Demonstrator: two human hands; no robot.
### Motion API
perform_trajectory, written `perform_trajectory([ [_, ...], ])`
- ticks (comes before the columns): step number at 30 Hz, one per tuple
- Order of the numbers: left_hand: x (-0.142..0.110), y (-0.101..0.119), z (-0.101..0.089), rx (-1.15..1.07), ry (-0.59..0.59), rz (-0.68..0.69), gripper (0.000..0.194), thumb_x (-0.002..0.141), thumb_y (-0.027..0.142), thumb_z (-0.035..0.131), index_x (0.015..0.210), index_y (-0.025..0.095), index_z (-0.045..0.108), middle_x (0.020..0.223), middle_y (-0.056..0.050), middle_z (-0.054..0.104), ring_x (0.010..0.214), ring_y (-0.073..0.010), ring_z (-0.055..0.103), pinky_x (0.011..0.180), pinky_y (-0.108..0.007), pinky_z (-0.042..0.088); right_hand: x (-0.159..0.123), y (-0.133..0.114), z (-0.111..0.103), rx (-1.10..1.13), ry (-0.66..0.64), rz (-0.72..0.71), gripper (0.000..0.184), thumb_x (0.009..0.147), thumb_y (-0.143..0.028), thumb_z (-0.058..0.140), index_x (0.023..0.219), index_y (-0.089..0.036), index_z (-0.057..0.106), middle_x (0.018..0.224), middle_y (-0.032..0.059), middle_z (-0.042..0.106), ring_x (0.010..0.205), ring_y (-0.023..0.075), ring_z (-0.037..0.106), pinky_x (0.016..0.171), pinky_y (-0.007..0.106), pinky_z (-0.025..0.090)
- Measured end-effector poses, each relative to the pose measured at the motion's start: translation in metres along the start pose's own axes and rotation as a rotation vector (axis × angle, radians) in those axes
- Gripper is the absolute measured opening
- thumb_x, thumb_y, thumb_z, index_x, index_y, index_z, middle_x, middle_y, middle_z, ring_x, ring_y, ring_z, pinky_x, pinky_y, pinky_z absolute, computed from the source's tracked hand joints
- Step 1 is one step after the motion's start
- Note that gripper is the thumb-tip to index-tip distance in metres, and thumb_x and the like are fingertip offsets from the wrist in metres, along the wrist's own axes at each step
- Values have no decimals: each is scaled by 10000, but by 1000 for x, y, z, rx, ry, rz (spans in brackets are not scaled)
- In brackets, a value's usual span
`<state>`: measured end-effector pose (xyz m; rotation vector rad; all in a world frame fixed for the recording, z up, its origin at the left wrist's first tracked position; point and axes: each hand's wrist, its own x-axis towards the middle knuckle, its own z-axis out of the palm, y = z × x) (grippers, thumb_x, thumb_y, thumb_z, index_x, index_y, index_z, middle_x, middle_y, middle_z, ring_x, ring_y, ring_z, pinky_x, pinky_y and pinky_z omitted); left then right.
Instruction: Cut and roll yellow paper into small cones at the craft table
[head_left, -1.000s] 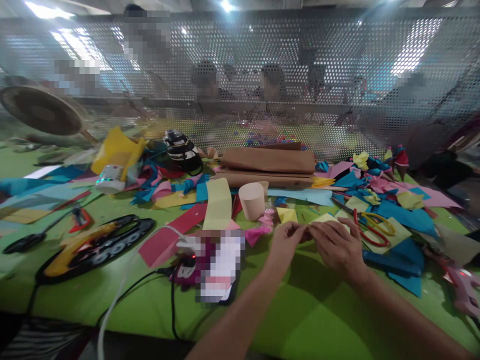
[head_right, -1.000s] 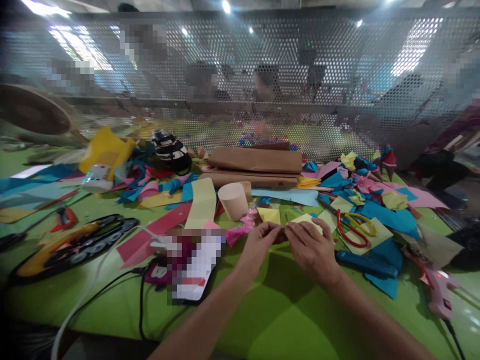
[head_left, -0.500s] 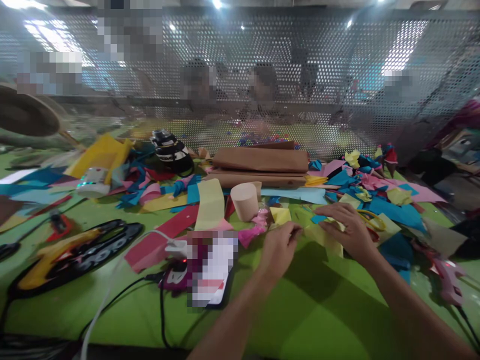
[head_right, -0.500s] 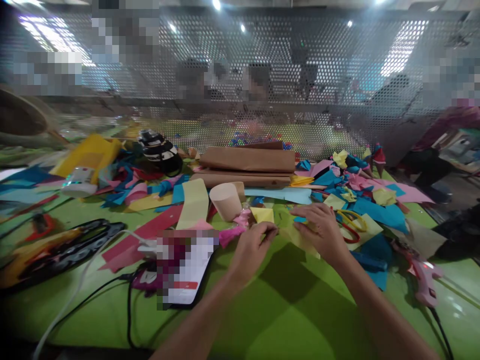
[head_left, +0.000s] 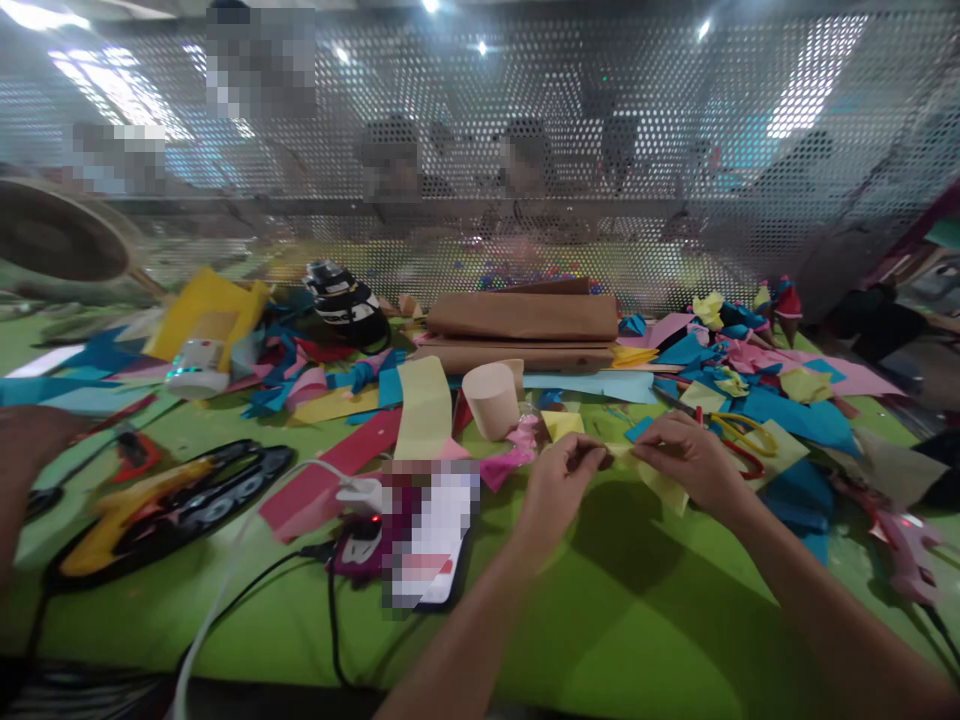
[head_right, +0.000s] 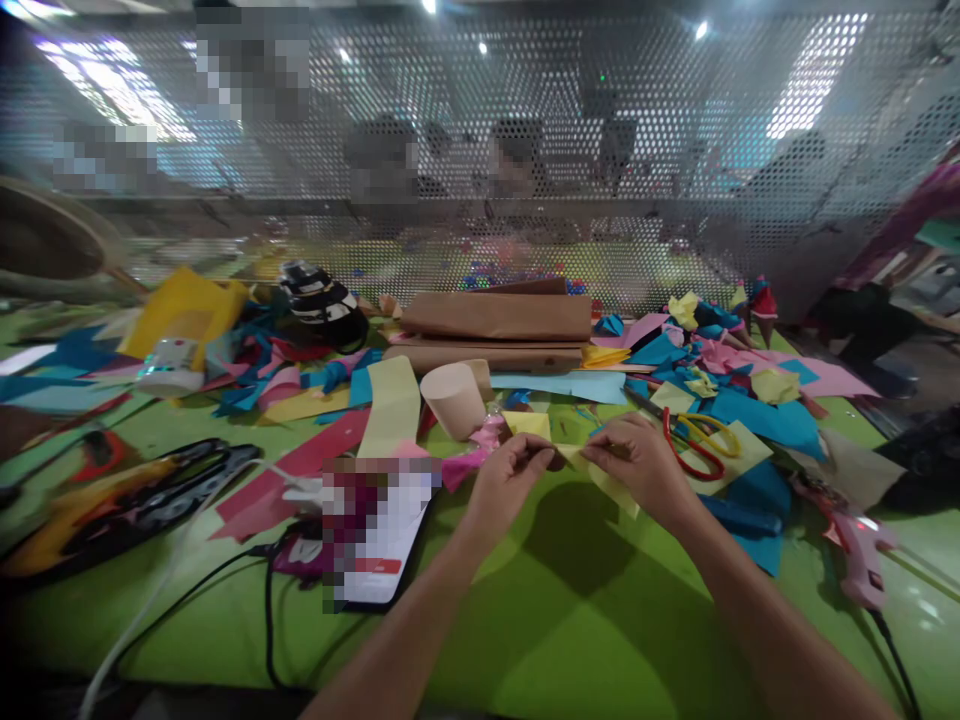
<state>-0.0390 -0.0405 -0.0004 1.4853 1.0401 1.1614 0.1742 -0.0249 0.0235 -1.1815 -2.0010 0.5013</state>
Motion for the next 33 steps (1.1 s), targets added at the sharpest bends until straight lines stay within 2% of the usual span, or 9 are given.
perform_trajectory([
  [6, -1, -3, 6, -46, -6, -75, 140, 859, 299, 662, 868, 159, 665, 850, -69, 732, 793, -181, 676, 755, -298, 526, 0, -2, 4, -15, 48, 0, 254, 901, -407, 654, 728, -229, 710, 677, 29, 674, 750, 222, 582, 694, 342, 441],
  [16, -1, -4, 7, -134, 2, -79, 99, 857, 253, 651, 858, 154, 649, 839, -63, 727, 784, -171, 682, 758, -300, 532, -2, -3, 8, -39, 66, 11, 277, 909, -445, 635, 751, -236, 723, 707, 34, 682, 777, 230, 617, 692, 354, 481],
  [33, -1, -3, 7, 2, 83, -17, 56, 850, 218, 627, 837, 164, 637, 819, -39, 677, 771, -160, 632, 728, -277, 506, -3, -1, 11, -38, 25, -19, 242, 927, -406, 625, 774, -245, 721, 725, 29, 685, 791, 233, 622, 709, 355, 475],
])
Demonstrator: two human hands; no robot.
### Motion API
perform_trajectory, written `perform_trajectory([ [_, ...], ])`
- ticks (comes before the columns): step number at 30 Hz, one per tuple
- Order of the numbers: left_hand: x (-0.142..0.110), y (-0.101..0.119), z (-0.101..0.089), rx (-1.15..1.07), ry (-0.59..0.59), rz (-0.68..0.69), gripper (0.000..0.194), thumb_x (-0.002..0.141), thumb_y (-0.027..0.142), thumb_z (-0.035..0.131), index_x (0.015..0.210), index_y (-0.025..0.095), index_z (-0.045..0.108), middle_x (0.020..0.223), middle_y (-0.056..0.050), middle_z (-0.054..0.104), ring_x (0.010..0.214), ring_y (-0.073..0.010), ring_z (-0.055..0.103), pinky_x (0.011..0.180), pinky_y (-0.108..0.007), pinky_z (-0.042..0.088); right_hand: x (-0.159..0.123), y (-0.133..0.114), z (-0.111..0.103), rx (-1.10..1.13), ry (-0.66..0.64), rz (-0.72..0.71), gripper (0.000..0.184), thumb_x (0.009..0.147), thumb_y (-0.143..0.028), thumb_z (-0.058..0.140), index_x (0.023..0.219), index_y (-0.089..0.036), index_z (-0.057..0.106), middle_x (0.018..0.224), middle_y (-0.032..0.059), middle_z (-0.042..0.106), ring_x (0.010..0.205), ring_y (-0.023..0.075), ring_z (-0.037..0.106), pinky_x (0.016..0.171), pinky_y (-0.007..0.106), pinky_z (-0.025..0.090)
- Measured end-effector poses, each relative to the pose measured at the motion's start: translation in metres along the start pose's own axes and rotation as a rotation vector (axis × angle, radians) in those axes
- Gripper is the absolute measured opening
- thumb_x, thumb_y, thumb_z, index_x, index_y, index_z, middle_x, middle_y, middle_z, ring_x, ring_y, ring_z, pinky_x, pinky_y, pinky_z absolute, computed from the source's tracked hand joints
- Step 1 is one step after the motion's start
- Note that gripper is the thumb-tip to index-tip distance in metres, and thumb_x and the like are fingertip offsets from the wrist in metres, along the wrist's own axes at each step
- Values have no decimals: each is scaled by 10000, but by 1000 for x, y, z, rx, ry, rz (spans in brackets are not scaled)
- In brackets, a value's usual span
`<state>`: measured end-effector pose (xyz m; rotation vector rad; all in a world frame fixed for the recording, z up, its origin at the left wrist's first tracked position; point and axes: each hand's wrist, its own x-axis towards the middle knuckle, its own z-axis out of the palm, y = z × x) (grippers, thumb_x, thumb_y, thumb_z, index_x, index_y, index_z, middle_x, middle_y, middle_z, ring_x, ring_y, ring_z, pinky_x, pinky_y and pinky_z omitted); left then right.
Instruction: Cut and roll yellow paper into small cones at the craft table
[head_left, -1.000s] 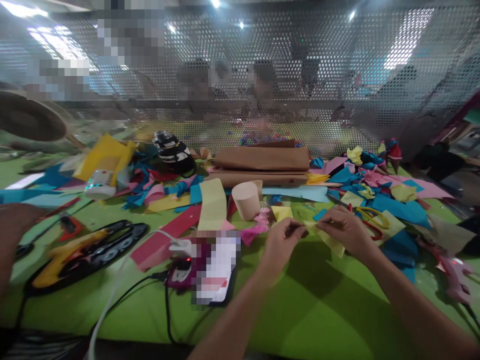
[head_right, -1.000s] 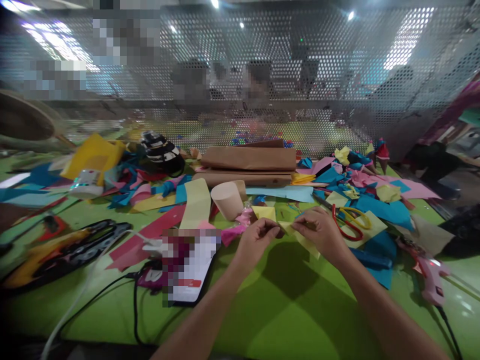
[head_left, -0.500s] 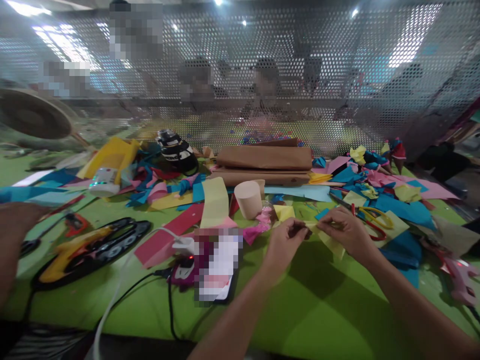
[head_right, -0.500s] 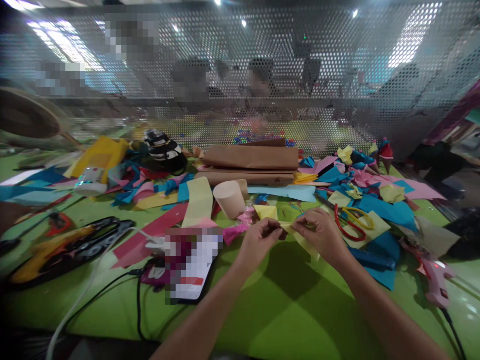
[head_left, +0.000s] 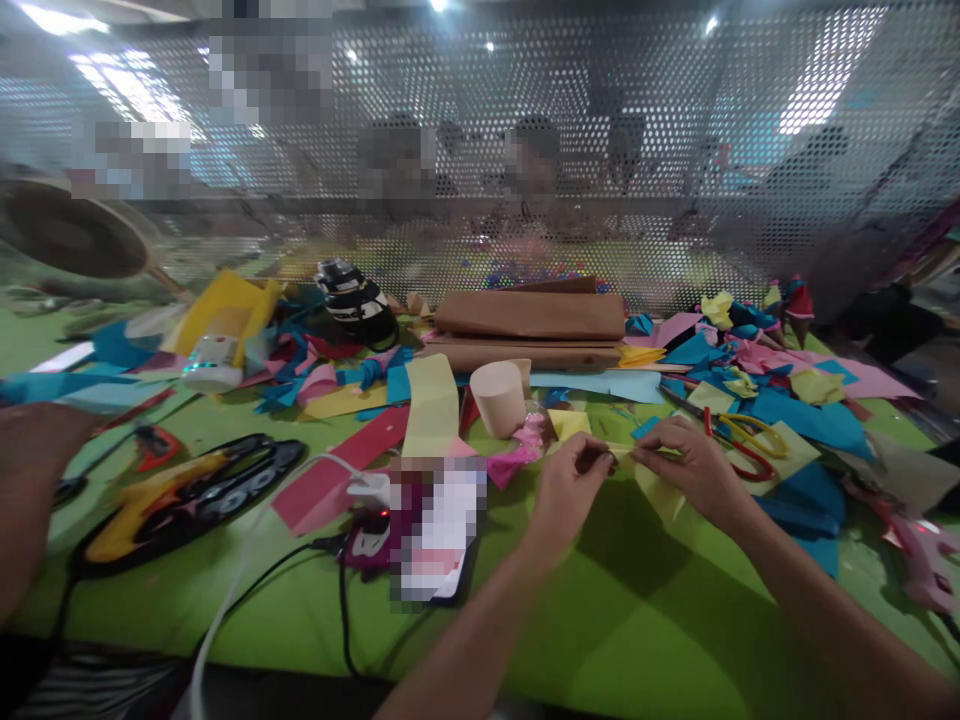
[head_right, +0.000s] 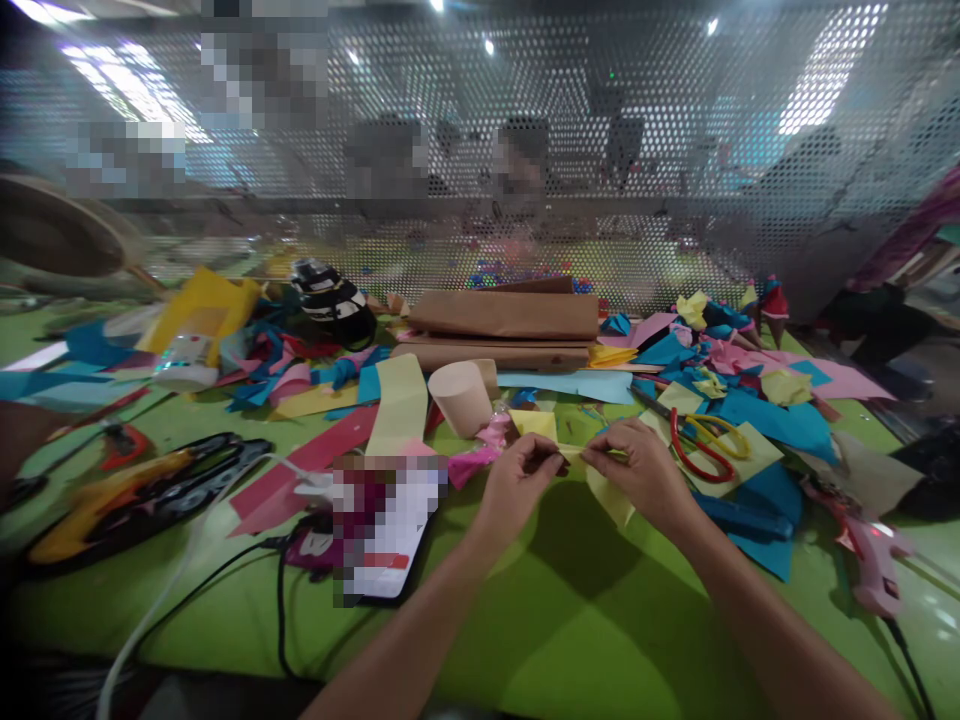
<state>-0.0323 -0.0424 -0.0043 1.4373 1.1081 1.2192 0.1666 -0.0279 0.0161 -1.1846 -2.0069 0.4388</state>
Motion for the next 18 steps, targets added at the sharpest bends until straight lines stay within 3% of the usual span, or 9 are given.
perform_trajectory([
  [5, 4, 0, -1, -177, -52, -77, 99, 823, 233, 647, 865, 150, 678, 774, -37, 688, 728, -157, 641, 733, -284, 507, 0, -3, -1, 20, -21, 1, 256, 927, -430, 621, 777, -247, 719, 724, 26, 682, 791, 229, 620, 696, 353, 482],
  [10, 4, 3, -2, -137, -68, -79, 112, 815, 250, 650, 798, 148, 693, 729, -29, 687, 707, -151, 622, 717, -268, 481, 0, -3, 1, 18, -16, 9, 261, 921, -433, 624, 769, -244, 719, 729, 30, 681, 779, 225, 629, 681, 346, 492],
  [15, 3, 2, 0, -95, -17, -71, 81, 821, 222, 640, 811, 149, 674, 773, -30, 683, 728, -149, 613, 705, -258, 474, -2, -5, 4, 35, 79, 6, 217, 899, -393, 663, 1068, -261, 694, 896, 50, 714, 891, 243, 664, 783, 376, 530],
  [18, 1, 4, 1, -91, -13, -70, 68, 828, 207, 632, 826, 149, 667, 802, -30, 679, 756, -149, 605, 713, -252, 468, -3, -8, 4, 18, 88, -78, 121, 906, -347, 663, 996, -267, 680, 991, 61, 728, 986, 263, 656, 862, 419, 515],
])
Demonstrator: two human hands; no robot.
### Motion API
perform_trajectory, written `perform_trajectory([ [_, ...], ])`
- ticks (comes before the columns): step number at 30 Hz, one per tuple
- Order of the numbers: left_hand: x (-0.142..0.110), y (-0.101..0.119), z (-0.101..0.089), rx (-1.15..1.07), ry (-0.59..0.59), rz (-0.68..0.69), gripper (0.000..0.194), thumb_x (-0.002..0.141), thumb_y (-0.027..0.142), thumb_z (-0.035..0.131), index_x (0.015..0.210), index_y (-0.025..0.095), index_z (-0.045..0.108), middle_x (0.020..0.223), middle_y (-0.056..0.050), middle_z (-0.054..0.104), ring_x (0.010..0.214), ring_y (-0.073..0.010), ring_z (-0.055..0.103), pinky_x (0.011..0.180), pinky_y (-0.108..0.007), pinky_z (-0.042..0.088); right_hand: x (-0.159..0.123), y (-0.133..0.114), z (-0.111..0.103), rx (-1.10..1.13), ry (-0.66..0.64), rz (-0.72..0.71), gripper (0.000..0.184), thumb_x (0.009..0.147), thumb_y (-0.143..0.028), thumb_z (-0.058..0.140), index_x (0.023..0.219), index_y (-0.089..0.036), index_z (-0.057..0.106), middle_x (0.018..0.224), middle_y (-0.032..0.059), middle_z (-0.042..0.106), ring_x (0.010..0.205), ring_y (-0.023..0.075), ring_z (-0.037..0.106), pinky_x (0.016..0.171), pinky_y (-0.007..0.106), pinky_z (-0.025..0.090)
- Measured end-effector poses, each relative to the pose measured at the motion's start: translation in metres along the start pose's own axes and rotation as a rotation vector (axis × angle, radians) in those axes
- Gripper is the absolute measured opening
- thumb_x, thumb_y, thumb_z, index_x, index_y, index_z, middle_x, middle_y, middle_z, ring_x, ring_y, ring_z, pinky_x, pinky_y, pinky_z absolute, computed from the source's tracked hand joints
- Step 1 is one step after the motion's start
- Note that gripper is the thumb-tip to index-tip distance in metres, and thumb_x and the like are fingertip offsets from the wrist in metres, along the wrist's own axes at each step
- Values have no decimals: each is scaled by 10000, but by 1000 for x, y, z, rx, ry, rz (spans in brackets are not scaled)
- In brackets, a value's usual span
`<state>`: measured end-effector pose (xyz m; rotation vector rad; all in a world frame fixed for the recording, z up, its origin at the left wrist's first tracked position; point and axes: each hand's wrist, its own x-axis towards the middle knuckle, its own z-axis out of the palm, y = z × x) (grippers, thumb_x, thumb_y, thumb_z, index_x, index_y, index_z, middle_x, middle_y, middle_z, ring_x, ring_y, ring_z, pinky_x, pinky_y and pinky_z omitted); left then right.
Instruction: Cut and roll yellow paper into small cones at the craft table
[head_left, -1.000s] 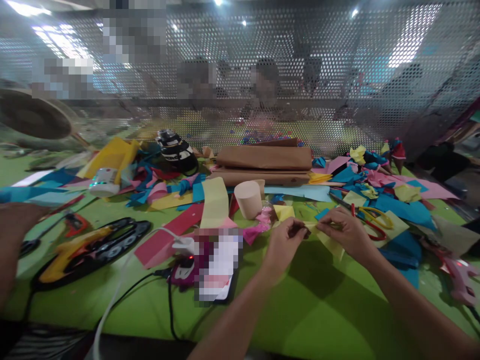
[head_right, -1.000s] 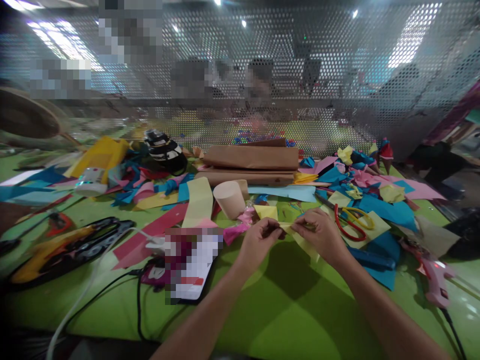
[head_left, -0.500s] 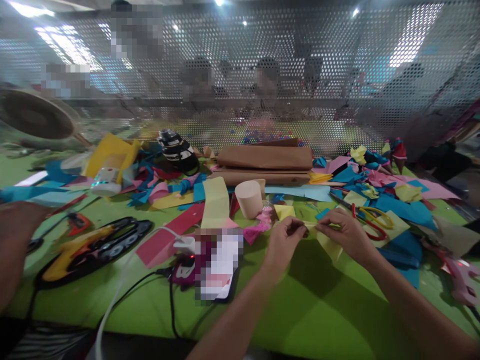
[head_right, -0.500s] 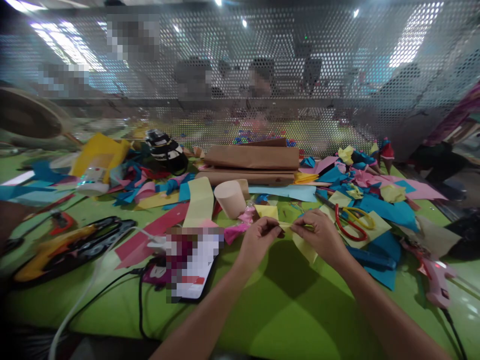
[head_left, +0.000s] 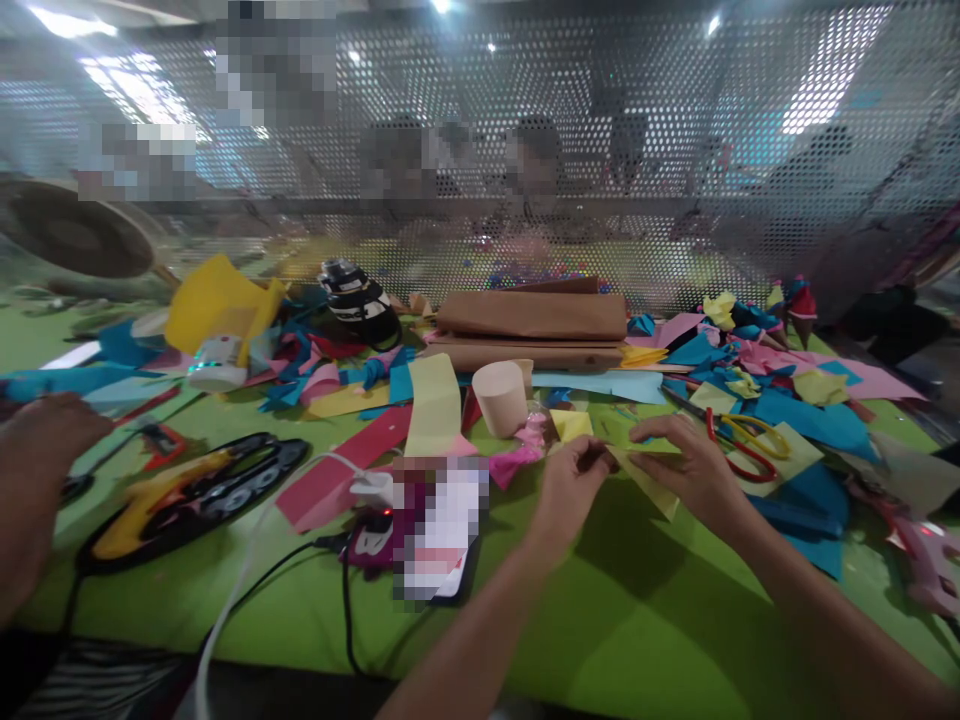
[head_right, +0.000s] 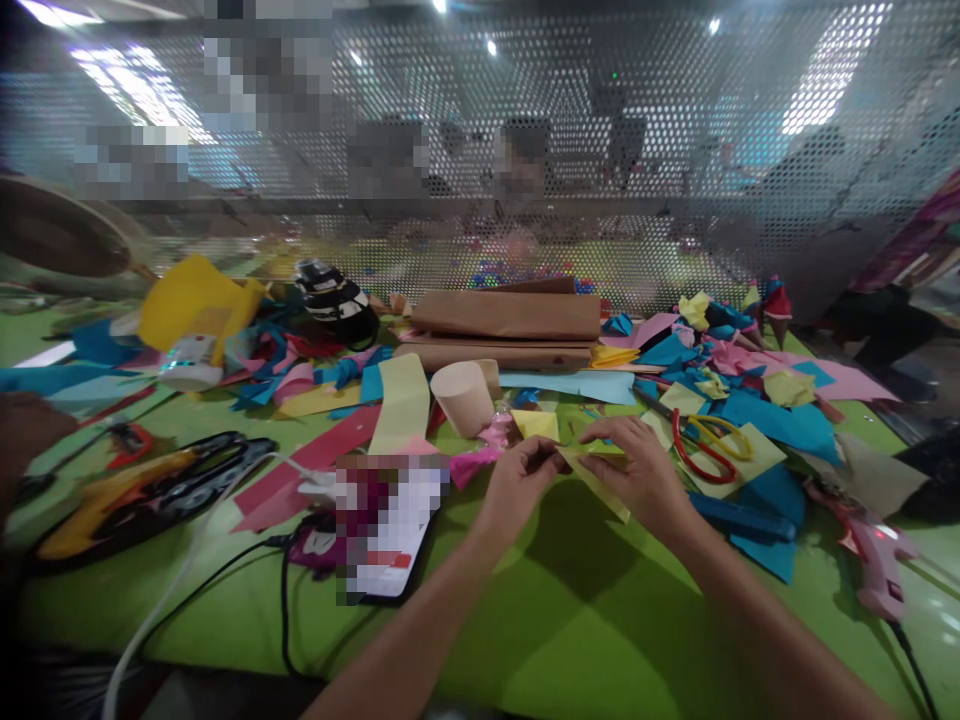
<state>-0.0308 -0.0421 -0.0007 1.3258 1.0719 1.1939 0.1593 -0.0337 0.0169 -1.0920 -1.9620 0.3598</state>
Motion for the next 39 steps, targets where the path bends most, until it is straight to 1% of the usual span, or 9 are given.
perform_trajectory([
  [2, -1, 1, 0, 5, -6, 5, 65, 830, 205, 631, 828, 150, 664, 804, -26, 674, 760, -147, 598, 712, -246, 462, 0, -1, 1, -7, -19, -37, 67, 914, -315, 657, 958, -269, 677, 1032, 64, 726, 1026, 268, 647, 888, 433, 506],
  [4, -1, 2, 0, 14, -6, 9, 68, 834, 207, 624, 834, 152, 664, 808, -25, 675, 760, -147, 596, 710, -245, 460, 0, -1, 1, -8, -28, -42, 56, 913, -302, 661, 957, -270, 674, 1039, 66, 722, 1033, 267, 644, 890, 431, 508],
  [9, 0, 0, 0, 15, -1, 10, 73, 836, 204, 623, 847, 152, 673, 818, -34, 686, 761, -153, 607, 711, -254, 469, -1, 0, 3, 35, -4, -12, 47, 897, -282, 678, 939, -266, 663, 1064, 69, 702, 1065, 267, 636, 916, 431, 508],
  [13, 0, -3, 1, 4, 6, 9, 69, 834, 204, 629, 846, 151, 671, 806, -34, 687, 747, -153, 614, 712, -259, 477, -1, -1, 3, 52, -21, 5, 22, 895, -266, 680, 908, -261, 663, 1060, 65, 694, 1050, 257, 636, 914, 422, 503],
  [20, -1, -5, 1, 69, 19, 35, 84, 834, 232, 644, 850, 154, 672, 795, -33, 683, 729, -152, 606, 681, -251, 463, 0, -3, 3, 94, -50, 55, 77, 907, -329, 673, 915, -253, 665, 995, 56, 704, 983, 243, 637, 865, 389, 501],
  [26, -4, -5, 1, 205, 46, 129, 56, 831, 185, 642, 865, 171, 685, 805, -23, 716, 744, -156, 642, 683, -244, 476, 0, -4, 0, 107, -111, 115, 108, 921, -357, 656, 946, -252, 661, 950, 39, 694, 926, 227, 629, 805, 355, 480],
  [30, -5, -4, 2, 263, 49, 175, 67, 830, 162, 647, 869, 175, 700, 808, -22, 731, 747, -157, 656, 684, -240, 482, -1, -3, 0, 119, -125, 125, 132, 907, -367, 671, 876, -241, 650, 956, 44, 699, 935, 230, 628, 820, 354, 469],
  [34, -6, -4, 3, 272, 51, 205, 89, 829, 135, 643, 876, 174, 708, 814, -24, 736, 751, -155, 663, 695, -234, 486, 1, -1, 0, 143, -137, 131, 154, 897, -371, 678, 825, -237, 653, 949, 45, 704, 937, 231, 637, 840, 357, 470],
  [39, -6, -3, 3, 250, 46, 188, 101, 824, 126, 654, 881, 182, 715, 824, -23, 743, 764, -155, 669, 710, -232, 490, 1, 0, 1, 189, -118, 148, 129, 872, -337, 701, 803, -234, 665, 945, 49, 708, 931, 233, 650, 849, 363, 479],
])
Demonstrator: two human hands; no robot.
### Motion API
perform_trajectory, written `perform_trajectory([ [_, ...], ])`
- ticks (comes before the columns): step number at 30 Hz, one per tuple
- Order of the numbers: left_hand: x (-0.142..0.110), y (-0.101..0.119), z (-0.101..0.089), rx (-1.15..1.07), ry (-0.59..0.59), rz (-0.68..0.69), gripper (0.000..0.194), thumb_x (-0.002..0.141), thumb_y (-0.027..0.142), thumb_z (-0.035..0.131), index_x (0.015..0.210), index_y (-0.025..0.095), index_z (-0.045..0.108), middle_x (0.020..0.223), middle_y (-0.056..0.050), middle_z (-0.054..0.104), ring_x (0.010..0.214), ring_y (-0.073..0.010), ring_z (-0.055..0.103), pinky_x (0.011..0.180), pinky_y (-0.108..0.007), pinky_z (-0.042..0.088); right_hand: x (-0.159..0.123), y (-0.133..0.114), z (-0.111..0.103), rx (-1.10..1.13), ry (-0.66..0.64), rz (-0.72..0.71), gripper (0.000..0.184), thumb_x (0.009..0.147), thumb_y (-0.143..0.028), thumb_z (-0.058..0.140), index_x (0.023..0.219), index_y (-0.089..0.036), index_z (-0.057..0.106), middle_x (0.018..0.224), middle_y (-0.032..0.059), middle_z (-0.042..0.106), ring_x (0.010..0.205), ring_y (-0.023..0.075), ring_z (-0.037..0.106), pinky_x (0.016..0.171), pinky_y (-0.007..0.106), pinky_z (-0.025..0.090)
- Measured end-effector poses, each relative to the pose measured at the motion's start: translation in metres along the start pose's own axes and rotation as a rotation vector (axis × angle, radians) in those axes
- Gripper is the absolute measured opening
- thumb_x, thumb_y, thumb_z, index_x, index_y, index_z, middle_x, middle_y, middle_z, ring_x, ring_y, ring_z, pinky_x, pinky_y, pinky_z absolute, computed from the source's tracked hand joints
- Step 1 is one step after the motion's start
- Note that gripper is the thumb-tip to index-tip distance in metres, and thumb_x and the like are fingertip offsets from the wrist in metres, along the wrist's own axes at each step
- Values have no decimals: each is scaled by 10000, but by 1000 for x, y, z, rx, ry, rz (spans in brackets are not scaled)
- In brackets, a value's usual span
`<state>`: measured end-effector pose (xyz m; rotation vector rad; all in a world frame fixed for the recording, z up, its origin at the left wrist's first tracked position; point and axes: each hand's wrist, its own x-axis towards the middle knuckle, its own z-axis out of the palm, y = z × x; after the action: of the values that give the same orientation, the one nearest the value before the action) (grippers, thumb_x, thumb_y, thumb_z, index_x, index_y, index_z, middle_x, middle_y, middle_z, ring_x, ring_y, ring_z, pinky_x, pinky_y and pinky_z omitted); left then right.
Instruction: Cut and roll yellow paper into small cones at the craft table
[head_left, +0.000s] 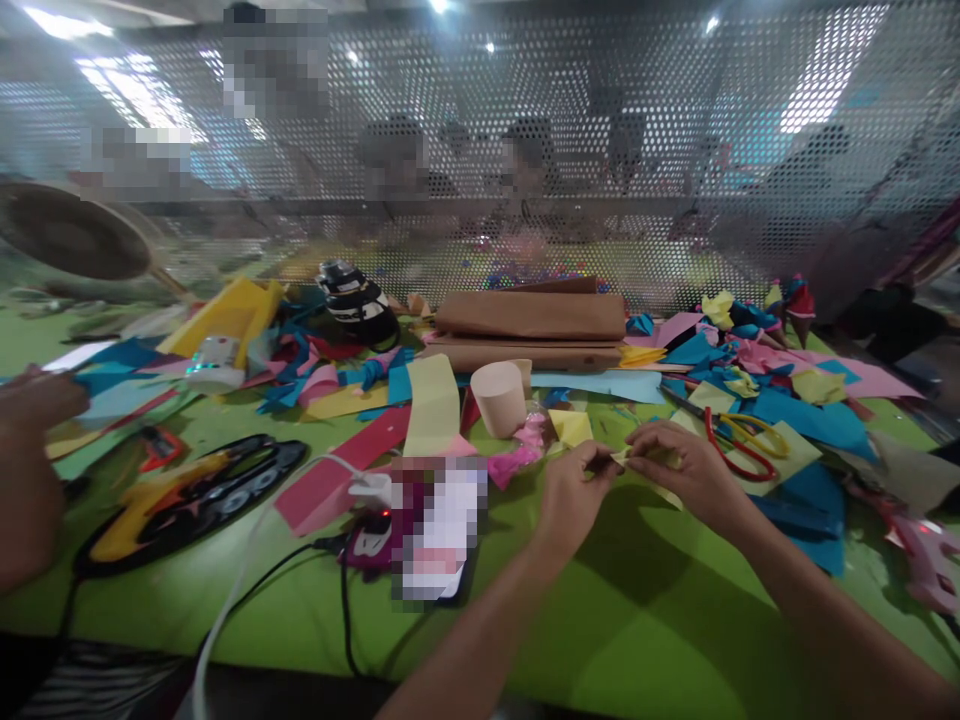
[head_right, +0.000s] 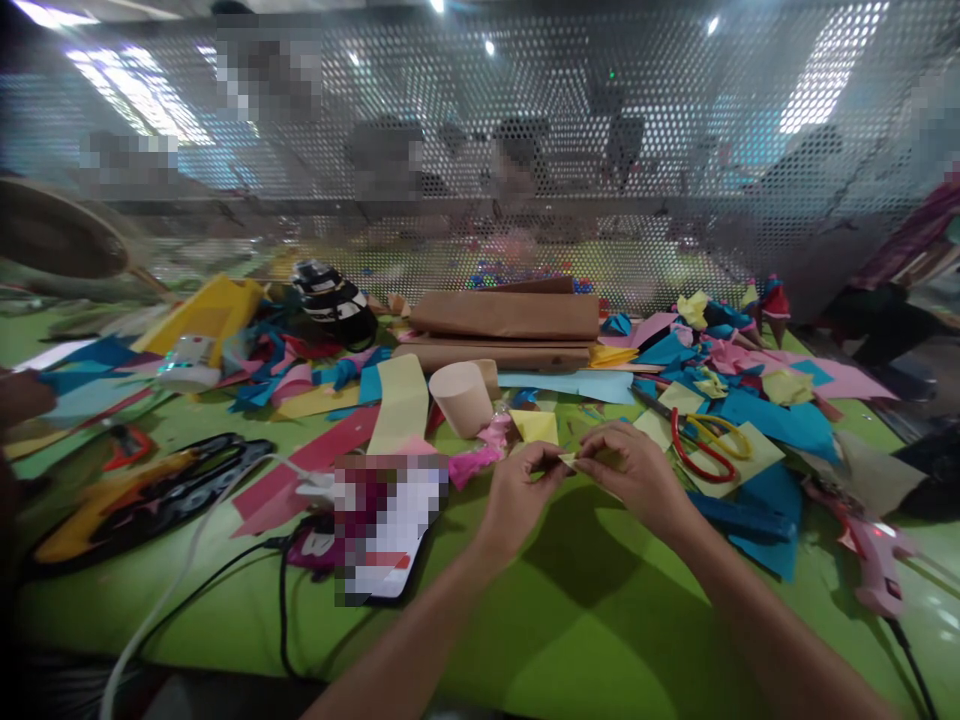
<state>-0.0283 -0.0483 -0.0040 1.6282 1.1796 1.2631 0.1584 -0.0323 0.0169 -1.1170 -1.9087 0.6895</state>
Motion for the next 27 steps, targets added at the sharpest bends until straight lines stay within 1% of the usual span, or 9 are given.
perform_trajectory([
  [4, 1, 0, 0, -75, -33, -61, 74, 820, 157, 668, 877, 170, 713, 817, -31, 733, 760, -161, 661, 704, -239, 489, -1, 1, 3, 28, 56, 17, 109, 870, -300, 696, 794, -229, 663, 959, 54, 706, 940, 230, 648, 855, 360, 475],
  [8, 2, -1, 2, -177, -73, -119, 63, 824, 194, 669, 860, 157, 705, 810, -39, 721, 756, -164, 646, 703, -249, 488, -2, -1, 4, 46, 88, 21, 131, 874, -316, 689, 787, -226, 650, 924, 49, 697, 908, 225, 646, 813, 342, 477],
  [14, 3, -3, 3, -255, -88, -126, 84, 846, 201, 650, 895, 161, 704, 840, -42, 734, 778, -162, 663, 730, -250, 498, -2, -3, 3, 48, 79, 17, 137, 888, -333, 679, 806, -226, 653, 930, 52, 686, 907, 221, 639, 793, 328, 477],
  [21, 2, -2, 3, -270, -104, -128, 83, 843, 200, 650, 896, 157, 698, 856, -51, 734, 800, -169, 664, 748, -260, 500, -2, 2, 5, 14, 90, 6, 139, 892, -348, 684, 820, -232, 657, 896, 51, 687, 864, 221, 631, 773, 342, 481],
  [27, 2, -2, 3, -266, -105, -128, 81, 846, 219, 646, 876, 159, 692, 840, -45, 729, 788, -166, 657, 736, -255, 489, -3, 1, 6, 4, 102, 9, 141, 897, -354, 678, 825, -233, 662, 874, 51, 683, 830, 220, 627, 737, 339, 491],
])
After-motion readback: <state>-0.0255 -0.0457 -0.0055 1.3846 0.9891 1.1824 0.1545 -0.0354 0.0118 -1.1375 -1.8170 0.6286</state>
